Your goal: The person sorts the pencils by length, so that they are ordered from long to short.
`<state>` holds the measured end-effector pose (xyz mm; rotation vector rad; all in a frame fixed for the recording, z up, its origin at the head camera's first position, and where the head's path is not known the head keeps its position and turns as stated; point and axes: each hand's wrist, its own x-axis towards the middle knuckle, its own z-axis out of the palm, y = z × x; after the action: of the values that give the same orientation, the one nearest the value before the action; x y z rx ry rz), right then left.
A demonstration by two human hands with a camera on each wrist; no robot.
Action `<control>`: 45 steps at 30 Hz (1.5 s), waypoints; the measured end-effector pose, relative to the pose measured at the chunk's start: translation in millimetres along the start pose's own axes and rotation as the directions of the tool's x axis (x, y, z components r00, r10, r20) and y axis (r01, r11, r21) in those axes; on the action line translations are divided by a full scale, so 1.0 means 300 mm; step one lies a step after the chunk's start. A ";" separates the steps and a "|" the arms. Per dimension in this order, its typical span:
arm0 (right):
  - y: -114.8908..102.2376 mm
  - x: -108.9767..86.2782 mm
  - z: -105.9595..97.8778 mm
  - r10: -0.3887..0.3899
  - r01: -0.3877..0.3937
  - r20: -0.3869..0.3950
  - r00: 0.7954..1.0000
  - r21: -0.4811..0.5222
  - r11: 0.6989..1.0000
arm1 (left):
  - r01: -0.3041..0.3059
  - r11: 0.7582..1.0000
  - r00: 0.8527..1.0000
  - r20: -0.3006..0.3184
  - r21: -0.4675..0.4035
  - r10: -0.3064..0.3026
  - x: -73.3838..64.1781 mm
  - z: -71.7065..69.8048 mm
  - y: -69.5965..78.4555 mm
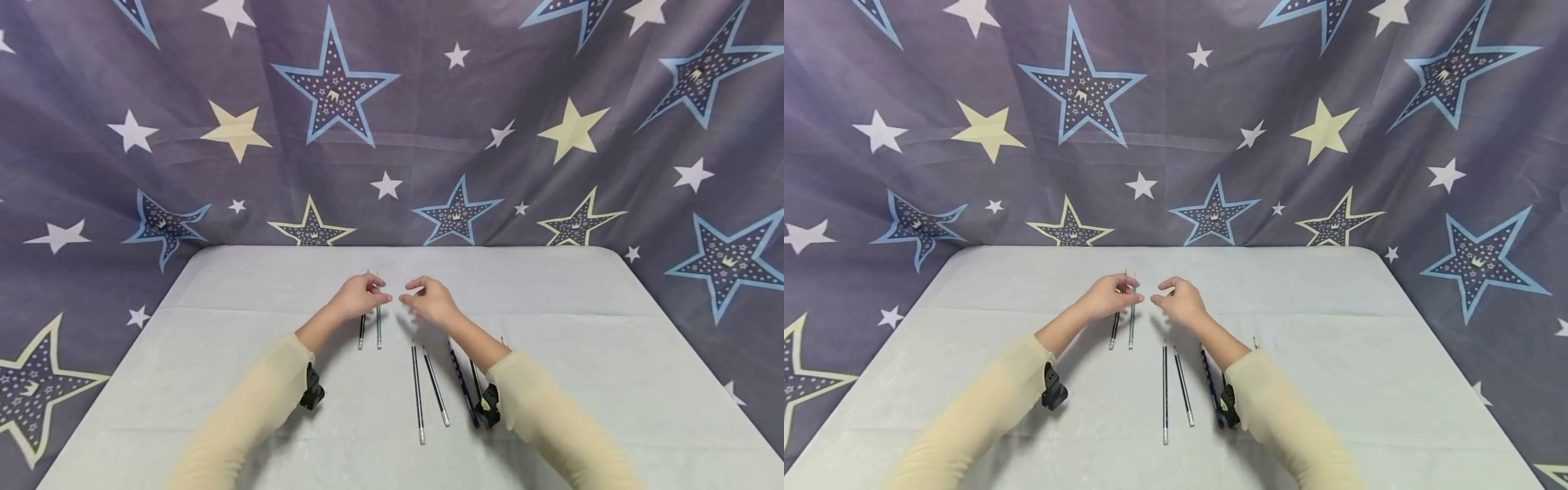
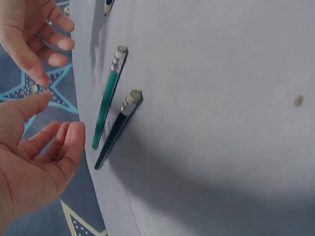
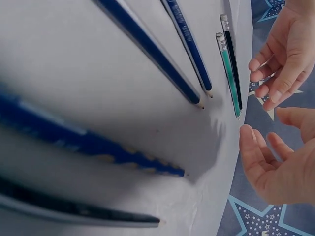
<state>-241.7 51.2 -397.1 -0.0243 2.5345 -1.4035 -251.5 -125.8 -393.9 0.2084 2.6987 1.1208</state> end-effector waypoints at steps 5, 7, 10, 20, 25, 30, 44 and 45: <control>0.016 -0.019 -0.012 -0.006 0.006 0.013 1.000 -0.026 1.000 | -0.017 1.000 1.000 0.024 0.005 0.017 -0.020 0.016 0.017; 0.022 -0.027 -0.020 -0.011 0.012 0.018 1.000 -0.039 0.999 | -0.025 1.000 0.999 0.030 0.016 0.024 -0.029 0.023 0.020; 0.030 -0.042 -0.032 -0.014 0.015 0.027 1.000 -0.055 0.998 | -0.040 0.999 0.998 0.041 0.020 0.040 -0.045 0.034 0.024; 0.060 -0.103 -0.072 -0.018 0.024 0.066 0.998 -0.100 0.995 | -0.026 0.996 0.995 0.090 -0.087 0.034 -0.094 0.073 0.044; 0.086 -0.134 -0.080 -0.037 0.047 0.079 0.996 -0.135 0.990 | -0.012 0.991 0.993 0.112 -0.135 0.027 -0.132 0.093 0.068; 0.111 -0.159 -0.087 -0.058 0.073 0.088 0.994 -0.173 0.982 | -0.006 0.990 0.990 0.135 -0.142 0.026 -0.164 0.118 0.076; 0.166 -0.241 -0.122 -0.060 0.083 0.097 0.994 -0.253 0.964 | 0.042 0.992 0.984 0.176 -0.117 -0.021 -0.213 0.166 0.071; 0.169 -0.247 -0.125 -0.056 0.078 0.094 0.994 -0.248 0.966 | 0.046 0.992 0.984 0.179 -0.115 -0.025 -0.216 0.169 0.072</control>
<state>-172.9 119.3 -405.4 -0.2130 2.6431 -1.0677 -175.0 -89.7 -404.4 0.2280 2.4629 1.1883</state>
